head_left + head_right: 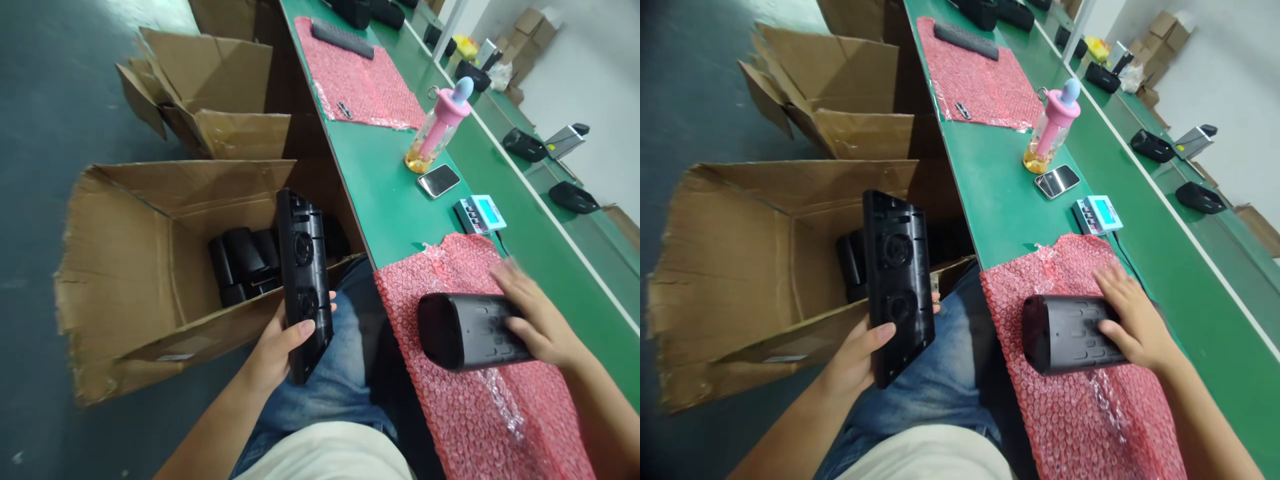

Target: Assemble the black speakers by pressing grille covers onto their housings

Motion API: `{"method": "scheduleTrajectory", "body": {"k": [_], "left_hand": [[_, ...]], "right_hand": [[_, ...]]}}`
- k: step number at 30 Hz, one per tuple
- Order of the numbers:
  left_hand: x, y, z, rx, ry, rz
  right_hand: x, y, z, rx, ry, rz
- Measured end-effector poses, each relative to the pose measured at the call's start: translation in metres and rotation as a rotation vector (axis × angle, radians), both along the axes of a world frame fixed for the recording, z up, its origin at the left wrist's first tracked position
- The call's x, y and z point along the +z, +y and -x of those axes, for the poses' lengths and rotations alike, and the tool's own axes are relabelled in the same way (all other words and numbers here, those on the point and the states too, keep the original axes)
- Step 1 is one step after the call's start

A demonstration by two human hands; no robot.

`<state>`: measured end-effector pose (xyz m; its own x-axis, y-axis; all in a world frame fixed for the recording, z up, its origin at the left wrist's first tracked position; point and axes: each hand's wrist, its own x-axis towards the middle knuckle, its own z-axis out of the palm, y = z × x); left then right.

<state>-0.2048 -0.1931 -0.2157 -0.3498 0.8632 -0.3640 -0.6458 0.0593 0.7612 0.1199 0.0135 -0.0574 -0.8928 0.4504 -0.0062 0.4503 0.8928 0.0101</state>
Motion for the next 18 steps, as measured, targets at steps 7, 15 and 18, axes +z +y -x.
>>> {"method": "scheduleTrajectory", "body": {"k": [7, 15, 18], "left_hand": [[0.010, 0.004, -0.006, -0.022, -0.030, 0.015], [0.010, -0.001, -0.002, 0.035, -0.047, 0.084], [0.011, -0.002, 0.001, 0.057, -0.075, 0.112]], "right_hand": [[-0.011, -0.005, 0.019, 0.132, 0.019, 0.182], [-0.014, -0.018, 0.038, 0.064, -0.128, 0.177], [-0.014, -0.003, 0.061, 0.112, -0.141, 0.211]]}}
